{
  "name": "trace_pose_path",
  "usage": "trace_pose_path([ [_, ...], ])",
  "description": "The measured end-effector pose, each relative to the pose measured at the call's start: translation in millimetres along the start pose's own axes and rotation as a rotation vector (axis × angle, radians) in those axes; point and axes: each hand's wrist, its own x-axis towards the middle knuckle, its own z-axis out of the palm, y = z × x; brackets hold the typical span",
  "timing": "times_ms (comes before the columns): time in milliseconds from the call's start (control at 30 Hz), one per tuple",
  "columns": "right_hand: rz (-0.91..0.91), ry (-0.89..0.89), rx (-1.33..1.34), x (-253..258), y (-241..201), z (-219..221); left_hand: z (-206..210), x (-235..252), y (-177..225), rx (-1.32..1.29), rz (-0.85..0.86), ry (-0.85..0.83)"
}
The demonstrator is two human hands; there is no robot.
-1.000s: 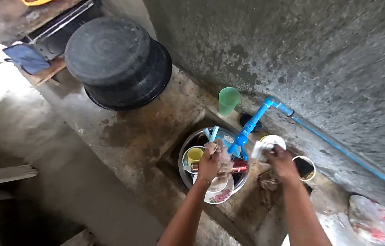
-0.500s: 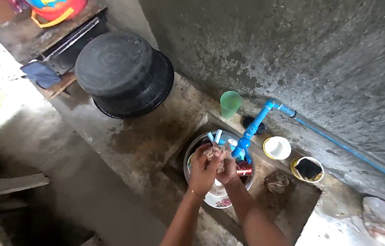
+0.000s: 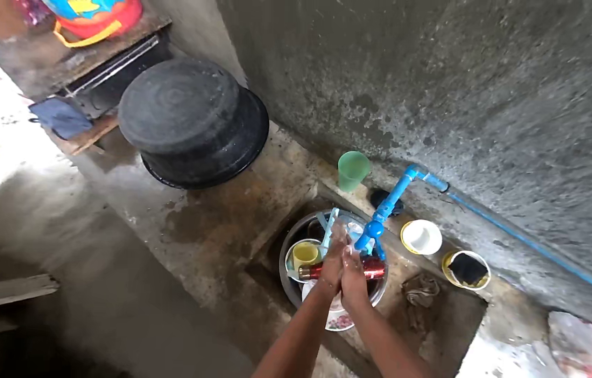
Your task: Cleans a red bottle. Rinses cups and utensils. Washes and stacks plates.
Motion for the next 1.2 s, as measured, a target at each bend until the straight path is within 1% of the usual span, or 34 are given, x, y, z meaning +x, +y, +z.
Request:
trace_pose_path([
  [67,-0.029,0.058,-0.161,23.4,-9.3,-6.1,10.0,-13.3,-8.1,0.008,0.053,0.059],
  [100,-0.025,0.060,-0.243,30.4,-11.2,-10.3,12.5,-18.0,-8.3,0.004,0.039,0.050],
  [133,-0.020,0.050,-0.245,29.0,-8.8,-9.8,10.5,-17.2,-7.4,0.020,0.023,0.047],
  [200,0.008,0.002,-0.087,5.2,0.3,1.8,-0.6,-6.6,1.1,0.071,0.011,0.034],
  [233,0.016,-0.037,-0.008,-6.5,3.5,5.6,-2.6,-1.1,3.8,0.043,0.013,0.052],
  [267,0.003,-0.039,0.027,-8.1,6.3,6.7,-2.3,1.2,3.0,0.012,0.021,0.072],
  [333,-0.027,0.040,0.068,13.7,8.2,3.2,3.7,-7.2,-0.1,-0.001,0.028,0.095],
  [400,0.022,0.022,0.252,47.5,12.4,-10.6,9.2,-24.6,5.2,0.005,0.008,0.081],
  [433,0.097,-0.027,0.412,61.3,15.1,-16.3,10.9,-31.8,11.6,0.021,0.025,0.085],
  [500,0.236,-0.211,0.703,80.9,27.4,-25.2,9.4,-40.9,25.3,0.031,0.064,0.077],
  [567,0.342,-0.318,0.807,86.4,43.9,-30.0,3.3,-42.4,28.1,0.017,0.053,0.075],
  [633,0.322,-0.326,0.784,81.3,50.4,-28.3,-3.5,-35.4,19.5,0.059,0.042,0.150],
  [667,0.298,-0.301,0.755,74.7,48.9,-24.3,-8.6,-27.8,10.2,0.133,0.080,0.219],
  [733,0.275,-0.164,0.620,49.7,35.7,-7.7,-22.1,-9.0,-10.1,0.259,0.161,0.300],
  [767,0.272,-0.117,0.540,34.1,27.0,0.1,-25.7,-0.1,-17.9,0.250,0.179,0.307],
  [833,0.200,-0.123,0.352,12.2,17.6,8.2,-21.6,5.5,-19.7,0.123,0.145,0.257],
  [867,0.140,-0.138,0.226,11.4,15.4,6.9,-14.8,-0.7,-18.7,0.081,0.128,0.231],
  [933,0.032,-0.077,-0.002,26.9,11.0,-4.0,5.2,-20.4,-21.0,0.045,0.120,0.168],
  [967,-0.005,-0.045,-0.045,36.2,11.6,-10.6,13.4,-24.8,-23.2,0.019,0.124,0.131],
  [1000,-0.028,-0.024,-0.034,38.5,14.2,-14.1,16.4,-24.0,-24.1,-0.004,0.132,0.088],
  [1067,0.005,-0.015,0.033,18.1,7.6,-9.8,9.9,-6.0,-14.4,0.002,0.187,0.038],
  [1133,0.042,-0.039,0.120,-4.5,2.8,-4.3,3.7,9.7,3.7,-0.002,0.108,0.125],
  [1200,0.042,-0.020,0.096,1.7,2.5,-5.9,7.3,5.9,4.3,0.021,0.073,0.145],
])
